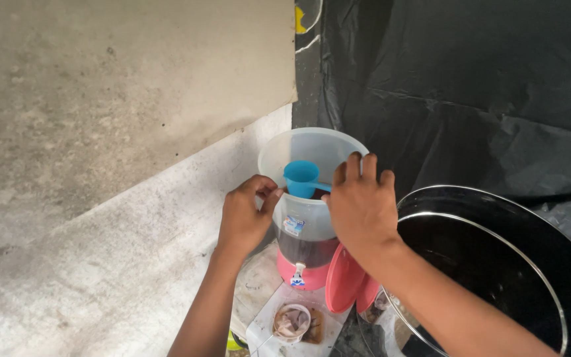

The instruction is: The person pours a dark liquid from a large metal pot into a white plastic container using a blue ladle and a mesh strainer. The person repeatedly scoops the liquid, pours it through the strainer to filter out solids, and occasionally stirs the contents of the pot.

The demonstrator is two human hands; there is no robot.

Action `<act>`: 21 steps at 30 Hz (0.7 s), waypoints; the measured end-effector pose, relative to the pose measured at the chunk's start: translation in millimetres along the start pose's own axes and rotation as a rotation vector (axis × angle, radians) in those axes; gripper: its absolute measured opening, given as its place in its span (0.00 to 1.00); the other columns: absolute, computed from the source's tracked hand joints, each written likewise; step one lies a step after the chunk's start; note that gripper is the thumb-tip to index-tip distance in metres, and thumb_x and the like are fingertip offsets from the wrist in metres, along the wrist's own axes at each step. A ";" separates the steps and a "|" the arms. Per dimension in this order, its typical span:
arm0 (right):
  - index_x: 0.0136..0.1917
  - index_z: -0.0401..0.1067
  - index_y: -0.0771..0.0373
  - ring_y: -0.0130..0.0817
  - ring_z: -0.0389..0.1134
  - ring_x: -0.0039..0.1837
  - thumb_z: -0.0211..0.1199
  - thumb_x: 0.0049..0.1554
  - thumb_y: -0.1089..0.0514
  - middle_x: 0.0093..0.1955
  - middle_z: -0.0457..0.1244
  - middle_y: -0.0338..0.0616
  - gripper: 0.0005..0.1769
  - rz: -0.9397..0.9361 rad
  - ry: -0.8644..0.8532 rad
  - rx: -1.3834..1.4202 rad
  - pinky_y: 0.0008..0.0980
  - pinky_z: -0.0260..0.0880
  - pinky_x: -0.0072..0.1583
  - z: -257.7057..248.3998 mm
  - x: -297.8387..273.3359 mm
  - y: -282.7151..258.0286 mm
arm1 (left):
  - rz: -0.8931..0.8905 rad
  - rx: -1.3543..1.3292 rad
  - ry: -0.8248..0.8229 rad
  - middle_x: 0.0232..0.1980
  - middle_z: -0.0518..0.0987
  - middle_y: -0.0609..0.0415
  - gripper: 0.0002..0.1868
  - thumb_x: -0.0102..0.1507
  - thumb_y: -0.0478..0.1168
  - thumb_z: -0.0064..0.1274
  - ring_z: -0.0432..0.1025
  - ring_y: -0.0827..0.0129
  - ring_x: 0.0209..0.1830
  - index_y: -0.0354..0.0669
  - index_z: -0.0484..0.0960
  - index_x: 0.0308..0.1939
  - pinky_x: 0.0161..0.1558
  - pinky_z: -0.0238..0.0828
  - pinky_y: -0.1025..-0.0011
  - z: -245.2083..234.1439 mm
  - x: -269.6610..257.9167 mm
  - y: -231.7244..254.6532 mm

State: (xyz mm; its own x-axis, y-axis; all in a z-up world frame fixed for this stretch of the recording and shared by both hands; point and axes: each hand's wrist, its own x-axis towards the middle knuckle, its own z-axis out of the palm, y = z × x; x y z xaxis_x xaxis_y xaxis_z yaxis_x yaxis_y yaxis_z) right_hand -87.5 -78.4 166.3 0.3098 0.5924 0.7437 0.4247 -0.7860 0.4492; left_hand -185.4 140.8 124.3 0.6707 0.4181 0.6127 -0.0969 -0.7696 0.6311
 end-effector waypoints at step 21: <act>0.66 0.81 0.46 0.45 0.76 0.63 0.77 0.60 0.40 0.62 0.68 0.36 0.24 -0.042 -0.506 0.767 0.51 0.86 0.50 126.3 -287.1 -211.3 | -0.175 0.211 -0.301 0.48 0.86 0.49 0.11 0.73 0.34 0.66 0.87 0.44 0.52 0.49 0.87 0.59 0.50 0.87 0.51 120.7 -279.9 -176.5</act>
State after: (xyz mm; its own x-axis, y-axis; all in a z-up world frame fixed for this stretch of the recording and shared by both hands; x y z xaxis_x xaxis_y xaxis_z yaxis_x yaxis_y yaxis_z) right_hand -158.8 -60.1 -204.7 0.5401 0.7665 0.3474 0.8358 -0.5370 -0.1146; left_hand -267.2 101.4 -216.1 0.8522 0.4155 0.3180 0.1700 -0.7947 0.5827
